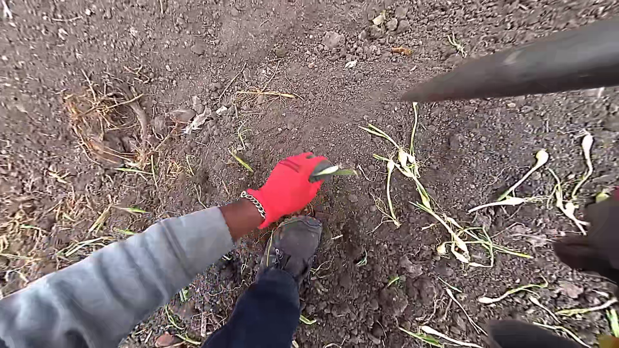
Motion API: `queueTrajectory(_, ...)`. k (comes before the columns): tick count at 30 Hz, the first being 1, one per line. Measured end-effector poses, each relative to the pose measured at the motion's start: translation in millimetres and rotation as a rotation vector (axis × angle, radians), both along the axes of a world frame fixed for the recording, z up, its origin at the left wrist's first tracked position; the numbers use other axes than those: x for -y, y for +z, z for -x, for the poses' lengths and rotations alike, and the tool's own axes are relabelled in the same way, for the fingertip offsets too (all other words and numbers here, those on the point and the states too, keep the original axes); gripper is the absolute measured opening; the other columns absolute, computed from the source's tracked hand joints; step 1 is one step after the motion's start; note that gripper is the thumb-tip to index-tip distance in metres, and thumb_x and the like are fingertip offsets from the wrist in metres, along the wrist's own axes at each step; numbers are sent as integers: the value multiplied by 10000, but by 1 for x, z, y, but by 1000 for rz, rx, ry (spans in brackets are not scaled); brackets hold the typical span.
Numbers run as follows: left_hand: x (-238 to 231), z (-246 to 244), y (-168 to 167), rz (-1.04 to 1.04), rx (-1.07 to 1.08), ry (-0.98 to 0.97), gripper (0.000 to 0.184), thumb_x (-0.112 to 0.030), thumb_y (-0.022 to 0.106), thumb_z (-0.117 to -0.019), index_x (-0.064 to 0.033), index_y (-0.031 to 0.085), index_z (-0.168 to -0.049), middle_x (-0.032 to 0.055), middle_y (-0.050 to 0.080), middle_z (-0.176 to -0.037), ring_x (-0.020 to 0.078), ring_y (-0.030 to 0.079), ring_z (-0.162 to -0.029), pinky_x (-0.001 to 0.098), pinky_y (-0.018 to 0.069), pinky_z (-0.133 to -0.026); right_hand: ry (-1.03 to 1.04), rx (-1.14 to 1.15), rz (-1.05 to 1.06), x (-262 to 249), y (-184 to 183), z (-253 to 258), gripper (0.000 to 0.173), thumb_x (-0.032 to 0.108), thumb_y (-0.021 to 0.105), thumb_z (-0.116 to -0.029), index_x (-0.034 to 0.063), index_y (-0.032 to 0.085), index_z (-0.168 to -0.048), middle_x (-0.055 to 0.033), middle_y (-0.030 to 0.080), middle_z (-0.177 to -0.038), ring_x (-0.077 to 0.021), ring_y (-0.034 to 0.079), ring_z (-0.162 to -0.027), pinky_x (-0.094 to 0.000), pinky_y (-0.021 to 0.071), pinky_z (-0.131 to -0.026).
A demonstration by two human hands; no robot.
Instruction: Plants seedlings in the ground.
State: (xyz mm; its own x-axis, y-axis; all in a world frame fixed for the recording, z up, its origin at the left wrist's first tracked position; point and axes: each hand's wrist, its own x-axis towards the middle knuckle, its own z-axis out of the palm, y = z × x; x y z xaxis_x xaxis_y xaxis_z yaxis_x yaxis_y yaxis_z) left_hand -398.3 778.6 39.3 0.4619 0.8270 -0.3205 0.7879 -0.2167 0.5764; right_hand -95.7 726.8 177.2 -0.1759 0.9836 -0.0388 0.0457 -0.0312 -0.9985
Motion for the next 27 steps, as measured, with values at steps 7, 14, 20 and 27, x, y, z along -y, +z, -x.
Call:
queueTrajectory(7, -9, -15, -1, 194, 44, 374, 190, -253, 626, -1014, -96, 731, -1035, 81, 716, -891, 221, 696, -831, 484, 584, -770, -123, 607, 488, 42, -188, 124, 362, 340, 628, -1001, 80, 649, -1253, -147, 704, -952, -319, 693, -843, -604, 556, -724)
queueTrajectory(14, 12, 13, -19, 529, 16, 304, 312, -284, 640, -1008, -136, 678, -1281, 96, 727, -1084, 237, 711, -980, 504, 582, -901, -221, 169, 191, -27, -27, 57, 178, 289, 589, -1036, 199, 658, -1173, 69, 578, -642, -51, 449, -410, -244, 424, -346)
queueTrajectory(20, -61, 56, 57, -106, -193, 227, 259, -180, 634, -1011, -83, 729, -1232, 165, 735, -1067, 321, 712, -993, 548, 559, -908, -153, 582, 228, -99, -107, 135, 244, 294, 632, -985, 70, 645, -1081, -82, 655, -798, -226, 659, -680, -475, 553, -608)
queueTrajectory(27, -45, 27, -9, 259, -151, 187, 423, -143, 537, -1053, -72, 559, -1469, 236, 620, -1364, 374, 600, -1286, 544, 468, -1111, -116, 513, 376, -67, -93, 93, 299, 454, 603, -1027, 171, 656, -1105, -29, 581, -652, -175, 521, -447, -388, 449, -381)
